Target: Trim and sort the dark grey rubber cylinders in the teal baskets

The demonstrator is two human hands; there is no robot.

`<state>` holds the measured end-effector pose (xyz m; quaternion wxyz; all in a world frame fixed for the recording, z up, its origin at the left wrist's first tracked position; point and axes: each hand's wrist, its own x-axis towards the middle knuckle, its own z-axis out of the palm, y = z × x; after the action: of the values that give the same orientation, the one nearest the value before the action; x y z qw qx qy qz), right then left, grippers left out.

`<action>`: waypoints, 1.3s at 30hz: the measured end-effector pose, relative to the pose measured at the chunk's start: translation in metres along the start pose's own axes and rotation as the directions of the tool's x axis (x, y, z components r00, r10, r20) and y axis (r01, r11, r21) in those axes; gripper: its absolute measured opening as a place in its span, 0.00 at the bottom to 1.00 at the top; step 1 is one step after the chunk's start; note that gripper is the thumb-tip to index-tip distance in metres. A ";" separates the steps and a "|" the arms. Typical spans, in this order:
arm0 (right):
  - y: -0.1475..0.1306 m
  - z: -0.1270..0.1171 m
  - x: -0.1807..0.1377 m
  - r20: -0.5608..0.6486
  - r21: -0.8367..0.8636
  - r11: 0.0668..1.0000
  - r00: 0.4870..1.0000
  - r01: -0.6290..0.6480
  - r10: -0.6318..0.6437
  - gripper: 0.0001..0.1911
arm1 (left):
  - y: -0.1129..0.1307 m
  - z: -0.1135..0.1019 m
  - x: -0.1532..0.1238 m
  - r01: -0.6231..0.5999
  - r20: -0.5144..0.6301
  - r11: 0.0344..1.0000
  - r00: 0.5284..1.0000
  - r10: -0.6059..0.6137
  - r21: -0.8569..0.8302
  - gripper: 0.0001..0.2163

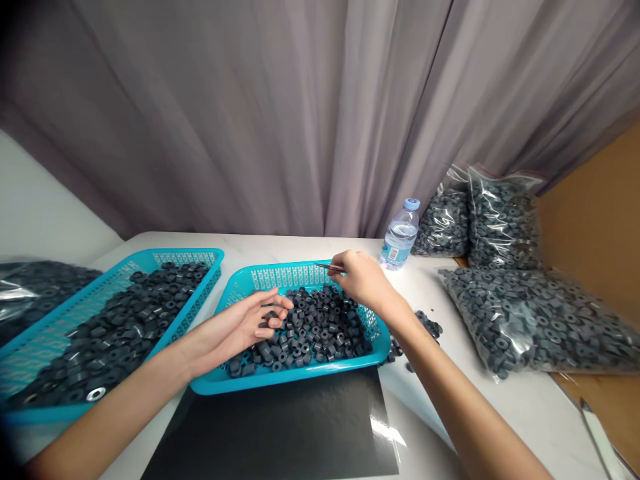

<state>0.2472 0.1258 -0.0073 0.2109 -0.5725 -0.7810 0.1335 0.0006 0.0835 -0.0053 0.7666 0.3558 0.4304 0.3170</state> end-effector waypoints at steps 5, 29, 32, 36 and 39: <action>-0.030 -0.015 -0.010 0.184 0.681 0.720 0.920 0.135 -0.346 0.11 | -0.004 0.004 -0.004 -0.087 0.084 0.991 0.993 0.079 0.099 0.10; -0.008 0.049 0.003 0.059 0.195 0.977 0.993 0.087 -0.101 0.10 | -0.005 -0.002 0.001 -0.107 0.027 0.993 0.994 0.106 0.047 0.08; -0.010 0.049 0.002 0.083 0.211 0.967 0.983 0.142 -0.163 0.09 | -0.005 -0.004 0.001 -0.080 0.004 0.996 0.997 0.080 0.026 0.08; -0.010 0.051 0.001 0.143 0.224 0.960 0.969 0.166 -0.201 0.10 | -0.004 -0.003 -0.001 -0.060 -0.009 0.998 0.998 0.060 0.014 0.09; -0.010 0.052 0.001 0.157 0.228 0.960 0.967 0.163 -0.201 0.11 | -0.003 0.000 -0.003 -0.033 -0.035 0.999 0.999 0.034 0.032 0.09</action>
<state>0.2135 0.1257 -0.0486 0.2115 -0.4576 -0.8274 0.2474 0.0004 0.0797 -0.0064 0.7478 0.3693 0.4427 0.3294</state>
